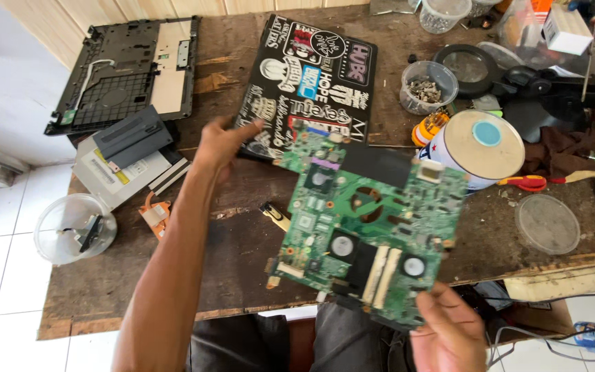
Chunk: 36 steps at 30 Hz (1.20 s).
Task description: The person handles a laptop motherboard, aligns it with the laptop chassis, and secures it in place. They then retrieve a small component from a container and attach it to the motherboard.
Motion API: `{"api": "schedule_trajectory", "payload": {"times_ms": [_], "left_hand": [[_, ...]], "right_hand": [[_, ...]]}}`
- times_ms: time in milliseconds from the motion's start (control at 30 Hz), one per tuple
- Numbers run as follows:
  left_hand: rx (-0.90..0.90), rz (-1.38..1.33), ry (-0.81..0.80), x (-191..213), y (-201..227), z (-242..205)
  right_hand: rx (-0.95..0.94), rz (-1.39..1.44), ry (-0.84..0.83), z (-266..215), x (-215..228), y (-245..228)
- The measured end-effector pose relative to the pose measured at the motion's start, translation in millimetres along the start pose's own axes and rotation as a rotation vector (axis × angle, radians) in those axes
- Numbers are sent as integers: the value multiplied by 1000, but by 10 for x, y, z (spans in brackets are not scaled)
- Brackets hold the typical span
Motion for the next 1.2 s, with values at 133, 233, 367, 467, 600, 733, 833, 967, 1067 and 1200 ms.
{"api": "schedule_trajectory", "payload": {"times_ms": [133, 233, 367, 467, 600, 733, 833, 967, 1067, 1200], "left_hand": [[-185, -34, 204, 316, -164, 477], [-303, 505, 191, 321, -31, 371], [-311, 642, 133, 183, 94, -32], [-402, 494, 137, 260, 160, -521], [-360, -24, 428, 332, 61, -1877], [-385, -123, 323, 115, -781, -2224], [-360, -389, -166, -281, -955, -2213], [-335, -657, -187, -148, -991, -2036], [-351, -654, -196, 63, -1172, -1843], [-374, -682, -126, 282, -1201, -1818]], "right_hand": [[-48, 52, -3, -42, -99, 331], [-68, -2, 63, -77, -252, 497], [-113, 23, -21, -64, -492, 601], [-129, 1, 27, -42, -517, 682], [-106, 130, -38, -24, -887, 608], [-50, 154, -183, -22, -1270, 804], [-44, 191, -209, -135, -1443, 1010], [-40, -432, -328, -195, -1471, 882], [388, -1143, -555, -194, -1553, 630], [763, -1895, -701, -63, -1648, 590]]}}
Point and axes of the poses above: each hand's wrist, its own z-axis towards the middle knuckle, its own x-axis out of the back of the hand, y = z × x, the point moved 7 cm from there along z, towards the middle knuckle, and after that the axes turned 7 degrees about -y, right-handed, at the moved point
